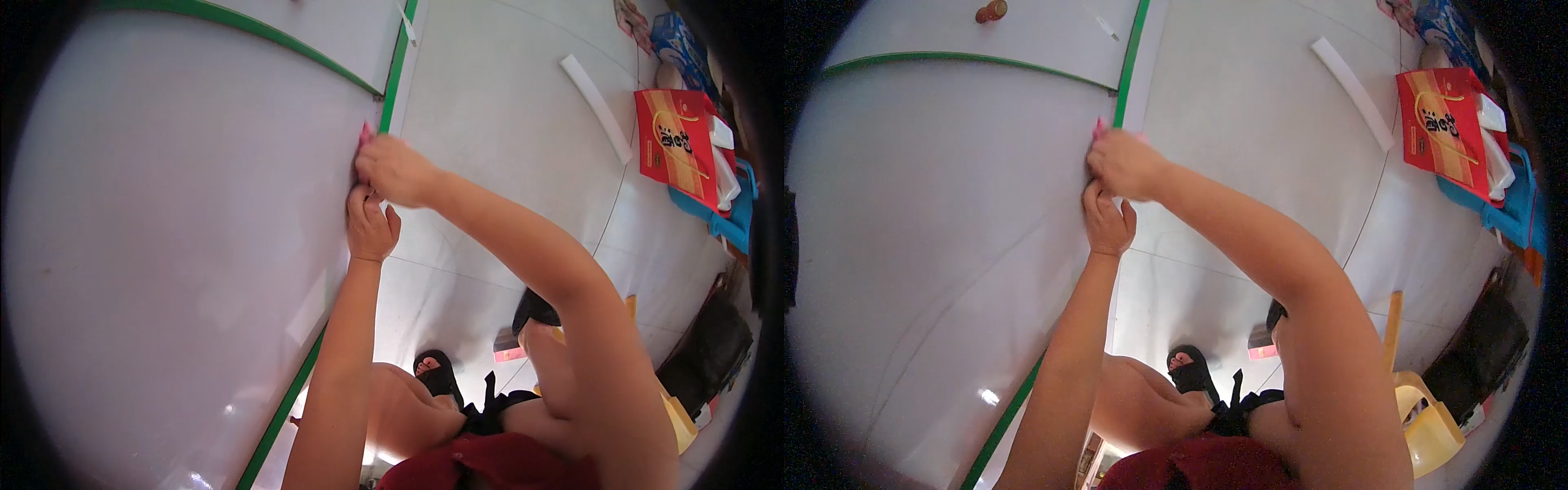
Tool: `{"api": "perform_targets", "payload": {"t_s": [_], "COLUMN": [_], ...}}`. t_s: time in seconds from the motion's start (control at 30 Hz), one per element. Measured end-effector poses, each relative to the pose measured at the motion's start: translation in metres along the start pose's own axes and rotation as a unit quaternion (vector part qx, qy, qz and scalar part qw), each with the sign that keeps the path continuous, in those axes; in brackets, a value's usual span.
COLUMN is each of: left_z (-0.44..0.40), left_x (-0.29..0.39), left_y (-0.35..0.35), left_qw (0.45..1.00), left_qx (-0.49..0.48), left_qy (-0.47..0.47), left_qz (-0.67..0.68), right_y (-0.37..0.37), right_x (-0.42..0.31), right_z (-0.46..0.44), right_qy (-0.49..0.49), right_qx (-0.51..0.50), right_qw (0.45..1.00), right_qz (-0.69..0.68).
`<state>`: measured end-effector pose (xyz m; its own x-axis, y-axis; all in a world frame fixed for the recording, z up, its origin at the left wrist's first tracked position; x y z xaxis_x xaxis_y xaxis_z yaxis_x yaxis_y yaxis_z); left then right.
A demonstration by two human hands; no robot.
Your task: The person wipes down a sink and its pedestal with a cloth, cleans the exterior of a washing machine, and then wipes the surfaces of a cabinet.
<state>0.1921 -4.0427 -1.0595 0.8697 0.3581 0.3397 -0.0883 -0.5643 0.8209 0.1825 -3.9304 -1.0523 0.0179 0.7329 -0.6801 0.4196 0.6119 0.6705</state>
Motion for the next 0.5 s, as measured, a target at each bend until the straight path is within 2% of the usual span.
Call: {"api": "perform_targets", "payload": {"t_s": [0.03, 0.07, 0.1, 0.13, 0.17, 0.2, 0.23, 0.27, 0.3, 0.33, 0.4, 0.43, 0.5], "left_z": [0.003, 0.01, 0.014, 0.012, 0.008, 0.006, 0.003, 0.002, 0.001, 0.001, -0.003, -0.004, -0.007], "left_x": [-0.001, -0.004, -0.008, -0.01, -0.008, -0.005, -0.004, -0.003, -0.003, -0.004, -0.002, -0.001, -0.003], "left_y": [-0.002, -0.005, -0.008, -0.008, -0.007, -0.008, -0.008, -0.008, -0.009, -0.012, -0.011, -0.008, -0.008], "left_qw": [1.0, 1.0, 0.999, 0.999, 0.999, 0.998, 0.999, 0.999, 0.999, 0.998, 0.998, 0.998, 0.998], "left_qx": [0.003, -0.007, -0.017, -0.017, -0.01, -0.001, 0.001, 0.002, -0.004, -0.008, -0.003, 0.001, 0.006], "left_qy": [0.001, 0.014, 0.026, 0.027, 0.013, 0.001, 0.0, 0.003, 0.007, 0.011, 0.007, 0.003, -0.002], "left_qz": [-0.001, 0.017, 0.035, 0.033, 0.044, 0.055, 0.051, 0.051, 0.052, 0.053, 0.061, 0.065, 0.063], "right_y": [-0.005, -0.003, -0.001, 0.01, 0.025, 0.023, 0.054, 0.081, 0.074, 0.068, 0.033, 0.031, 0.032], "right_x": [-0.007, -0.003, 0.018, 0.034, 0.047, 0.057, 0.061, 0.045, 0.035, 0.034, 0.032, 0.029, 0.026], "right_z": [0.004, 0.004, 0.001, 0.003, 0.011, 0.013, -0.007, -0.011, -0.012, -0.014, -0.018, -0.016, -0.013], "right_qy": [0.029, 0.031, -0.078, -0.272, -0.458, -0.459, -0.254, -0.021, 0.076, 0.078, 0.094, 0.096, 0.096], "right_qx": [-0.073, -0.075, -0.065, -0.081, -0.029, -0.034, 0.112, 0.247, 0.232, 0.23, 0.123, 0.124, 0.17], "right_qw": [0.994, 0.993, 0.979, 0.901, 0.765, 0.765, 0.903, 0.953, 0.968, 0.969, 0.974, 0.974, 0.946], "right_qz": [-0.08, -0.081, -0.179, -0.329, -0.452, -0.451, -0.329, -0.175, -0.051, -0.049, 0.167, 0.166, 0.26]}}
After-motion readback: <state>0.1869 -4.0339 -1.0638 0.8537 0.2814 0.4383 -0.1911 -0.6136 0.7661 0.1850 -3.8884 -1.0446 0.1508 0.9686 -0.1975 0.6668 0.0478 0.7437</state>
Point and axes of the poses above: each hand's wrist, its own z-axis away from the middle knuckle, its own y-axis out of the back of the hand, x = y × z, the point moved 7 cm from there along -z, towards the middle knuckle, and after that the axes turned 13 degrees about x, right-handed, at the moved point
